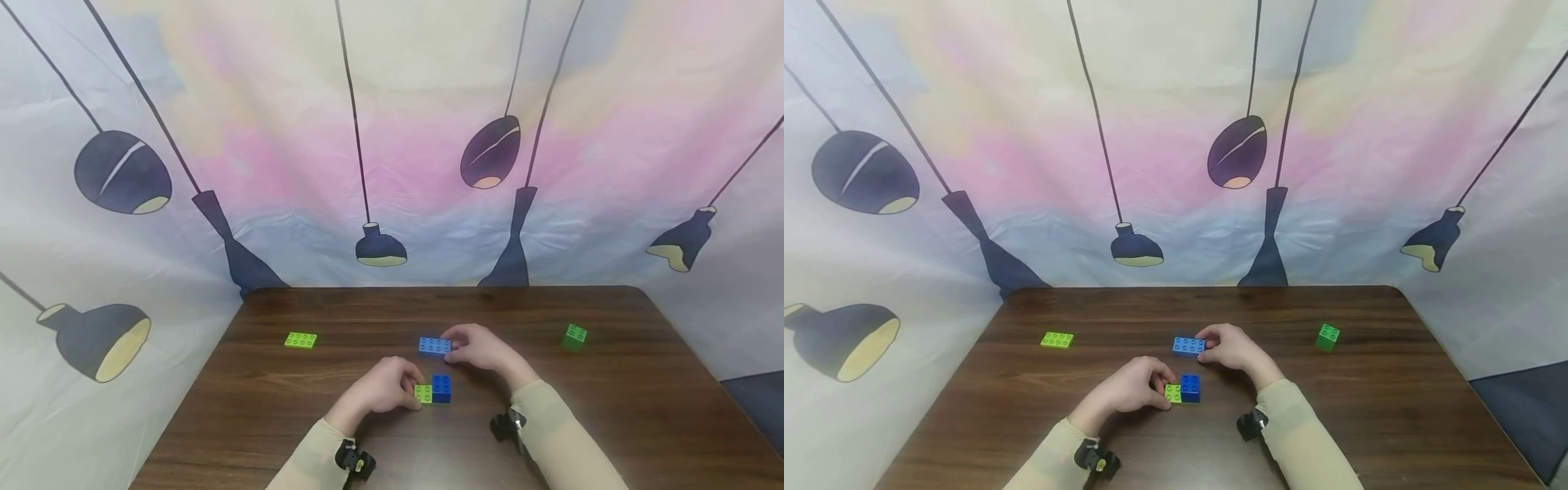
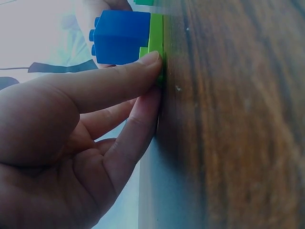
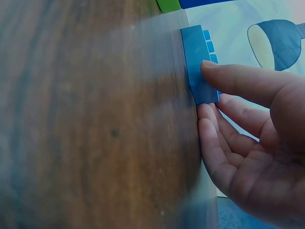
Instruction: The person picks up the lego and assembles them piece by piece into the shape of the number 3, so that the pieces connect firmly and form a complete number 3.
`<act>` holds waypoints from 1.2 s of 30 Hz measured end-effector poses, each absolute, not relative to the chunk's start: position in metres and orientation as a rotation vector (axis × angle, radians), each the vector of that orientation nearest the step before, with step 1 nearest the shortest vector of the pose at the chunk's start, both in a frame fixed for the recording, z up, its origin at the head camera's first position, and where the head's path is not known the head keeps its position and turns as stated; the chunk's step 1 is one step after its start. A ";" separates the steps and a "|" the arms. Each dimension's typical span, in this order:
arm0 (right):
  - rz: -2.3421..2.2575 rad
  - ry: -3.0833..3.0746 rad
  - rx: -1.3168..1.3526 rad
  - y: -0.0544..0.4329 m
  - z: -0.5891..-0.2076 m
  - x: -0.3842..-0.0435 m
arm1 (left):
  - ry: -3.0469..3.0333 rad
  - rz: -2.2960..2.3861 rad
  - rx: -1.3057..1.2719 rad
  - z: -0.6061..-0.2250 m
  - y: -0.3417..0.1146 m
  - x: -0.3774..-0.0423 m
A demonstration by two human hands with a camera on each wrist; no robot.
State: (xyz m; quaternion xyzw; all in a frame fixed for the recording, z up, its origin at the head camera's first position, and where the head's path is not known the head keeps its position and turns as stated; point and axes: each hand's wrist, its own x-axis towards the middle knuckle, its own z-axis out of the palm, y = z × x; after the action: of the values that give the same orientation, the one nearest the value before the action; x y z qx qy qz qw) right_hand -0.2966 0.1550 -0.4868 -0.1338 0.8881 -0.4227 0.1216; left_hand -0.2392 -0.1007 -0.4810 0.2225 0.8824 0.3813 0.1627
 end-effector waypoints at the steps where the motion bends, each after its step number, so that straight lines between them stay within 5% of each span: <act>1: -1.234 2.593 -0.399 0.155 -0.487 -0.296 | 2.515 1.086 0.628 -0.481 -0.101 -0.239; 36: -1.228 2.606 -0.411 0.156 -0.489 -0.297 | 2.530 1.083 0.626 -0.479 -0.100 -0.238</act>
State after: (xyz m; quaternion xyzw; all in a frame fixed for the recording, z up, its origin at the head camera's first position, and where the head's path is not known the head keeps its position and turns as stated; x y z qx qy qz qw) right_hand -0.2972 0.1561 -0.4892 -0.1401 0.8896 -0.4191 0.1157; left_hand -0.2380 -0.0997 -0.4787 0.2190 0.8851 0.3787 0.1588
